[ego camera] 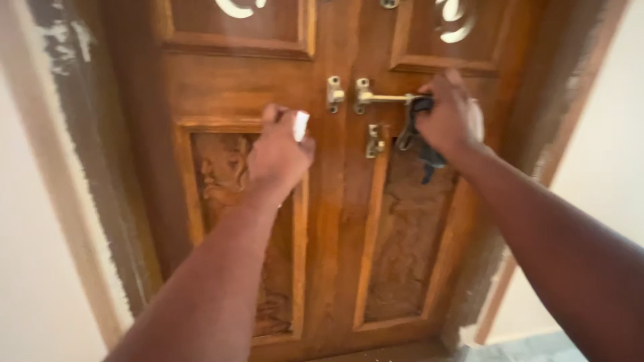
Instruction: The person sprays a cleaning solution onto the lower section of a wooden door and wipes it with a dark cloth. They continue to spray and wipe along the bottom edge and the carved details of the door frame.
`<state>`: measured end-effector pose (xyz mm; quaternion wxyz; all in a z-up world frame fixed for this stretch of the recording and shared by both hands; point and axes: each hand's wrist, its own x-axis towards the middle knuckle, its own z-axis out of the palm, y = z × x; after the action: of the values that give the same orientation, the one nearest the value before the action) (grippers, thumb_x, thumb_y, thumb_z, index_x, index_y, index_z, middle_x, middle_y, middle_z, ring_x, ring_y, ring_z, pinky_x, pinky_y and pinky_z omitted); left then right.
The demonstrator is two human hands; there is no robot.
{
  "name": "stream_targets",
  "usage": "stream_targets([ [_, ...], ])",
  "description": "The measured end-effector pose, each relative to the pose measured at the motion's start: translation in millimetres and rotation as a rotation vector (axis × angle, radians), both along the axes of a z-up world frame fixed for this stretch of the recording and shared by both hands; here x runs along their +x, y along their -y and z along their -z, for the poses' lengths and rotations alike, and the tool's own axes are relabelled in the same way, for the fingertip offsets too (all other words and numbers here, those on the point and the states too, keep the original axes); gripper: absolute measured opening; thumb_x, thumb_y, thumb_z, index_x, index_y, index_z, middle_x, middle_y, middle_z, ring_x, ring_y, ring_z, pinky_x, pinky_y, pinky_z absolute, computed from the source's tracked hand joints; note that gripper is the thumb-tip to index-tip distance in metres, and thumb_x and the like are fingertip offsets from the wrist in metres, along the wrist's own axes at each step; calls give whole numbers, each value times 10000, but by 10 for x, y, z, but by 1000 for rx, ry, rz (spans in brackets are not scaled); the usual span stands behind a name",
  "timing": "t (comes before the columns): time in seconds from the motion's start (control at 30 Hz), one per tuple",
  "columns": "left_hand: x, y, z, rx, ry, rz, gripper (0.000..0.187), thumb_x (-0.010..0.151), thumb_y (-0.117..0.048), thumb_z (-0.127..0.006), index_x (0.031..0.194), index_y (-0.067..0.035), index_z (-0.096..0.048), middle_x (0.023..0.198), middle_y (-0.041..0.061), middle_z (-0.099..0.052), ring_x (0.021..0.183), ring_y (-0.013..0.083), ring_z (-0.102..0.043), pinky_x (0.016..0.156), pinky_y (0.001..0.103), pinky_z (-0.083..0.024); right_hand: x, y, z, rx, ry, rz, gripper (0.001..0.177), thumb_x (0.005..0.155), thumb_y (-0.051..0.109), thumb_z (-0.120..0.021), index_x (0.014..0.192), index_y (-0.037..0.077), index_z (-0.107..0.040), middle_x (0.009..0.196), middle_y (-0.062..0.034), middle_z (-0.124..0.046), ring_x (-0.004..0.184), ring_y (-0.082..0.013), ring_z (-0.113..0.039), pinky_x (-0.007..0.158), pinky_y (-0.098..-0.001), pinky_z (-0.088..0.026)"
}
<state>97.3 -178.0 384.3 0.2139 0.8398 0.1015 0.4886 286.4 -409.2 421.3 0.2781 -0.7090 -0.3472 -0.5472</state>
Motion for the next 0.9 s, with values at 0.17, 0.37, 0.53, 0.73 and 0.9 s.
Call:
stream_targets([
  [0.17, -75, -184, -96, -38, -81, 156, 381, 889, -208, -684, 1267, -172, -644, 1335, 57, -489, 1056, 298, -669, 960, 435, -518, -74, -58, -99, 25, -158, 47, 288, 787, 100, -708, 1071, 133, -672, 1173, -123, -622, 1022, -406, -642, 829, -514, -512],
  [0.37, -116, -285, -165, -125, -27, 234, 361, 838, -179, -702, 1198, -178, -719, 1208, 73, -569, 1036, 289, -669, 934, 406, -518, -249, -138, -94, 34, -181, 75, 281, 794, 91, -688, 1070, 111, -643, 1188, -99, -607, 1043, -400, -632, 824, -521, -510],
  [0.53, -39, -247, -66, -96, 84, 187, 344, 847, -188, -703, 1188, -159, -727, 1214, 76, -585, 1040, 313, -651, 911, 417, -514, -233, -59, -80, 18, -198, 43, 295, 810, 110, -709, 1094, 100, -630, 1208, -107, -590, 1055, -410, -614, 814, -531, -497],
  [0.73, 118, -200, -40, -229, 159, 122, 300, 829, -115, -696, 1107, -191, -778, 1168, 84, -639, 939, 257, -694, 821, 374, -557, -194, 57, -210, -70, -224, -6, 286, 815, 110, -714, 1092, 113, -640, 1274, -92, -585, 1072, -389, -634, 803, -527, -514],
  [0.9, 381, -218, 21, -289, 284, 226, 266, 882, -36, -666, 1126, -106, -744, 1023, 88, -728, 759, 167, -644, 664, 321, -518, -83, 102, -262, -233, -198, 110, 367, 786, 109, -746, 1131, 78, -626, 1315, -112, -555, 988, -403, -663, 767, -549, -547],
])
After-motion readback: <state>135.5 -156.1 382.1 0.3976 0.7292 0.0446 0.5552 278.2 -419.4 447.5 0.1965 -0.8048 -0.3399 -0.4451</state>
